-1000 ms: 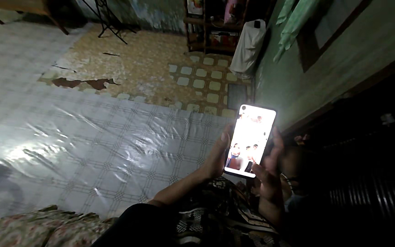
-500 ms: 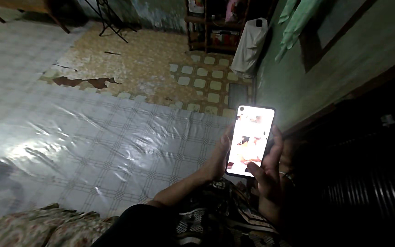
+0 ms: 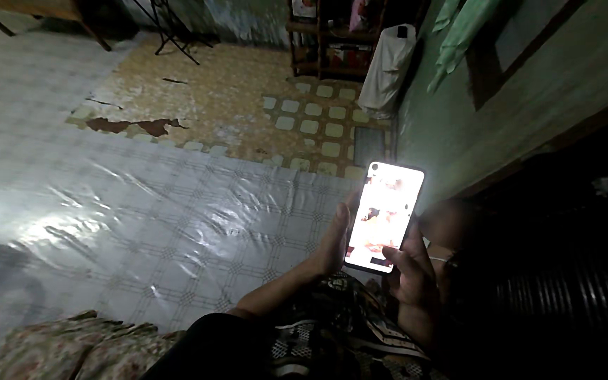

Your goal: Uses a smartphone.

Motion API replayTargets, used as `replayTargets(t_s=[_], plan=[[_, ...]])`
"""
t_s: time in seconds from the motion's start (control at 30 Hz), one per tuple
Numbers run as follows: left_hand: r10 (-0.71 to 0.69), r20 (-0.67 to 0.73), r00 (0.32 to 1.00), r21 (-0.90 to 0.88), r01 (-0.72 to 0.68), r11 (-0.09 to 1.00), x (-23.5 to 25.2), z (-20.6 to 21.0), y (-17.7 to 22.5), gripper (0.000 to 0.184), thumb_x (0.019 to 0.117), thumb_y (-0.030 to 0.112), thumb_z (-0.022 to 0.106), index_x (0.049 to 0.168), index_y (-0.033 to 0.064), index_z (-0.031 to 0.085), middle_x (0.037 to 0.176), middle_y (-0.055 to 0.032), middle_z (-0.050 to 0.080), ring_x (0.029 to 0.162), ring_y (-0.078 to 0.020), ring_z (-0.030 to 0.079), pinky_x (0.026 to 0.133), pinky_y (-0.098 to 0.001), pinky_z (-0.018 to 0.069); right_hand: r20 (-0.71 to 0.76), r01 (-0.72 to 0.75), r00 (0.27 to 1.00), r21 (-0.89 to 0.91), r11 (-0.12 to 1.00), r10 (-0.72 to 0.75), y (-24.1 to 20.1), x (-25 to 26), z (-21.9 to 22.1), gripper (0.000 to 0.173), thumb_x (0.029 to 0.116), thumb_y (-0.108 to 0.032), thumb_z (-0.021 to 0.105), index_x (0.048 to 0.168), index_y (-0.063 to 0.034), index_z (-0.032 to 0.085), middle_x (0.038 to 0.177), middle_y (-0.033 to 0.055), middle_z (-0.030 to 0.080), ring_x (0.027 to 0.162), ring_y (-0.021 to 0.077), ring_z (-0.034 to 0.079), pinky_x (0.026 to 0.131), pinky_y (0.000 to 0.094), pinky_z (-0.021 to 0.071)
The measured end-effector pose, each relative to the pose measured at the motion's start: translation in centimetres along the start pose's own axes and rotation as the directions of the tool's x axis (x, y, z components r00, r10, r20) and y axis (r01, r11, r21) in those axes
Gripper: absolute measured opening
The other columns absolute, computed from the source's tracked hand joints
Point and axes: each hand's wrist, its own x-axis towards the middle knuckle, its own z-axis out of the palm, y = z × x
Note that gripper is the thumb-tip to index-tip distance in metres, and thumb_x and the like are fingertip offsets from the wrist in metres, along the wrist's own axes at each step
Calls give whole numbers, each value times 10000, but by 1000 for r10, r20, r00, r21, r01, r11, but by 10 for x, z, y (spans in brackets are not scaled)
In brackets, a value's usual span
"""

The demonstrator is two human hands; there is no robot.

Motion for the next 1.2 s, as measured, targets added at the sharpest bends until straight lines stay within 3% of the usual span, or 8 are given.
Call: replayTargets(t_s=[0.23, 0.4, 0.47, 0.6, 0.8, 0.97, 1.07, 1.2], plan=[[8, -5, 1000, 32, -8, 999, 5, -1, 1, 1067, 892, 845, 229, 1603, 54, 151, 1549, -46, 418, 1358, -76, 460, 1104, -318, 425, -32, -58, 998, -25, 998, 57, -3, 6, 0, 726, 894, -41, 496, 1558, -131, 216, 1352, -8, 585, 1153, 84, 638, 959, 291, 564], [9, -21, 1000, -1, -9, 1000, 7, -1, 2, 1035, 883, 845, 282, 1578, 80, 210, 1424, 13, 535, 1225, -41, 564, 1008, -280, 505, -121, -65, 991, -4, 998, 64, -1, 9, 2, 651, 932, -156, 539, 1540, -155, 309, 1330, -46, 601, 1153, 63, 632, 961, 286, 557], [14, -22, 1000, 3, -14, 1000, 7, -1, 1, 1024, 884, 843, 275, 1581, 94, 225, 1432, 23, 535, 1229, -39, 563, 1010, -278, 502, -126, -73, 989, 10, 997, 74, -2, 10, 3, 644, 943, -207, 566, 1536, -165, 319, 1326, -52, 601, 1159, 58, 625, 971, 282, 548], [18, -33, 999, 19, -17, 1000, 7, -1, 0, 1014, 892, 838, 258, 1579, 92, 231, 1419, 15, 538, 1216, -36, 566, 993, -265, 506, -103, -89, 990, 50, 995, 93, -1, 12, 1, 642, 935, -159, 527, 1542, -170, 318, 1319, -20, 609, 1154, 85, 633, 973, 305, 551], [-39, -70, 997, 24, 41, 999, 5, 3, 5, 997, 907, 826, 252, 1588, 98, 214, 1425, 45, 533, 1216, -1, 552, 986, -233, 495, -37, -98, 994, 173, 980, 106, 3, 10, -6, 691, 912, -406, 680, 1506, -221, 380, 1292, -44, 639, 1128, 97, 654, 937, 324, 572], [-37, -47, 998, -33, 35, 999, 5, 2, 3, 977, 901, 828, 276, 1587, 135, 228, 1437, 24, 530, 1240, -54, 559, 1008, -285, 505, -55, -75, 994, 219, 973, 89, 4, 6, -6, 657, 955, -556, 593, 1492, -209, 440, 1280, -29, 674, 1143, 109, 663, 958, 335, 573], [-44, -55, 998, -22, 43, 999, 5, 3, 2, 954, 919, 810, 272, 1583, 128, 228, 1443, 33, 519, 1254, -39, 541, 1025, -277, 490, -54, -52, 996, 246, 968, 68, 6, 4, -7, 654, 985, -566, 529, 1517, -201, 421, 1341, -20, 644, 1212, 120, 629, 1020, 352, 540], [-40, -44, 998, -26, 38, 999, 3, 1, 1, 967, 918, 813, 275, 1587, 116, 235, 1459, 7, 518, 1269, -66, 545, 1042, -308, 489, -42, -43, 998, 263, 964, 56, 9, 4, -9, 659, 982, -582, 515, 1519, -209, 429, 1350, -14, 644, 1215, 124, 631, 1025, 356, 540]])
